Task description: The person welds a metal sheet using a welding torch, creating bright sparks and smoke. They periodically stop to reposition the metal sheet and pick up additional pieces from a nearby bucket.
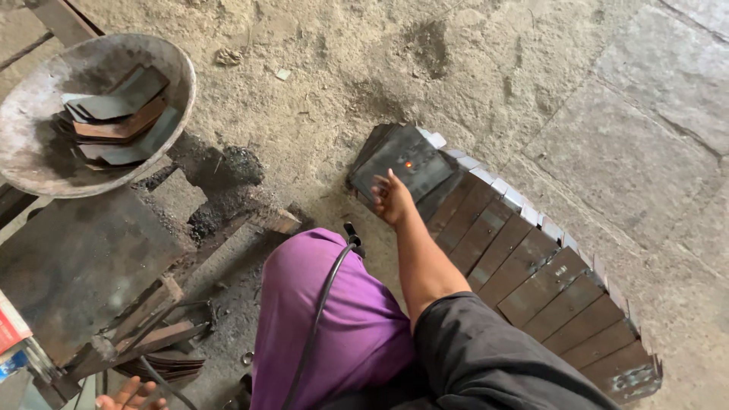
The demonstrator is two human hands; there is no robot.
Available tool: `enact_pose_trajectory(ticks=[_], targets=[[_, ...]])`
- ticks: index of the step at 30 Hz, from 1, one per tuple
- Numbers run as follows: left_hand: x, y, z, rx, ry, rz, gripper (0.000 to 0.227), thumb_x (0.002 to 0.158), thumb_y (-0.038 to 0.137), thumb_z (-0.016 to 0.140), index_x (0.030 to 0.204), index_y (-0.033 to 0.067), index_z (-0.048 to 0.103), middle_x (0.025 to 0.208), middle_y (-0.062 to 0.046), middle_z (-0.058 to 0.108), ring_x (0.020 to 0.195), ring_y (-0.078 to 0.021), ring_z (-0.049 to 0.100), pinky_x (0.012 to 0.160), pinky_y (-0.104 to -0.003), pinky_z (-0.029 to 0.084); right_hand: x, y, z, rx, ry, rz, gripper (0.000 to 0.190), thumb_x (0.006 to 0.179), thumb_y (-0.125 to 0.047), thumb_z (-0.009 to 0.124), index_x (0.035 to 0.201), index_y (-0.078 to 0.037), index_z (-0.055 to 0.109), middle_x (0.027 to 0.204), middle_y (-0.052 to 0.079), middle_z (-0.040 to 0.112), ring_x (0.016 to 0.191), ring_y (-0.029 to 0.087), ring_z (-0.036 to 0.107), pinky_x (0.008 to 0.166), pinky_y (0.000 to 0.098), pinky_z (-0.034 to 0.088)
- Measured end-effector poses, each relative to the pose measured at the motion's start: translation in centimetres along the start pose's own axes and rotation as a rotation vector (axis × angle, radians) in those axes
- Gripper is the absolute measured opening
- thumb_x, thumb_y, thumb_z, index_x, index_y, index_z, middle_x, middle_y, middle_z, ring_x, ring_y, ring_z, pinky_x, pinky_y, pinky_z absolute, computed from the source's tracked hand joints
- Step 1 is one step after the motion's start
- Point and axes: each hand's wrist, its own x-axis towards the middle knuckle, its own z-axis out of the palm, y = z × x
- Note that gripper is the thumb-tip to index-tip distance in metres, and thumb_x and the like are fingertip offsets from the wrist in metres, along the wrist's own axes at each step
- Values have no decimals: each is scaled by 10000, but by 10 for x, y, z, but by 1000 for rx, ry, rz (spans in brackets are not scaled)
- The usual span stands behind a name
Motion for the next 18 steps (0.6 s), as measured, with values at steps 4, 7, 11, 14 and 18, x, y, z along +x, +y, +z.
enact_pose_trajectory(ticks=[4, 7, 11, 14, 18], targets=[[-19, 16, -26, 66, 152, 63, 590, 1221, 461, 409, 1614, 21, 383, 1503, -362, 435, 1246, -610, 489, 1030, -763, 373, -8, -33, 1, -89, -25, -87, 442, 992, -554, 561, 1227, -187, 634, 905, 9, 613, 646, 156, 484, 524, 288, 368], [-46, 26, -52, 769, 1053, 163, 634, 1136, 538, 353, 1571, 79, 403, 1529, -293, 468, 1182, -500, 534, 994, -678, 373, -25, -55, 9, -116, -30, -177, 421, 980, -499, 576, 1236, -172, 643, 911, 19, 622, 649, 157, 489, 543, 298, 403], [-72, 34, -43, 810, 1086, 348, 487, 1069, 404, 509, 1434, 82, 493, 1390, -163, 579, 1135, -356, 602, 896, -543, 473, -59, -80, 12, -321, -126, -323, 502, 978, -511, 603, 1320, -144, 633, 989, 52, 616, 671, 140, 500, 588, 293, 447], [-81, 35, -6, 789, 1034, 485, 387, 1019, 304, 627, 1331, 85, 561, 1286, -65, 662, 1100, -247, 652, 823, -441, 549, -76, -105, 26, -504, -29, -397, 423, 1014, -548, 600, 1193, -166, 621, 976, 45, 619, 656, 121, 518, 539, 275, 432], [-92, 65, -4, 795, 1110, 598, 361, 976, 290, 718, 1227, 65, 592, 1088, -94, 706, 880, -193, 732, 678, -339, 606, -100, -133, 32, -631, -175, -387, 445, 1025, -500, 569, 1342, -195, 634, 1004, -34, 618, 767, 160, 552, 691, 321, 454]])
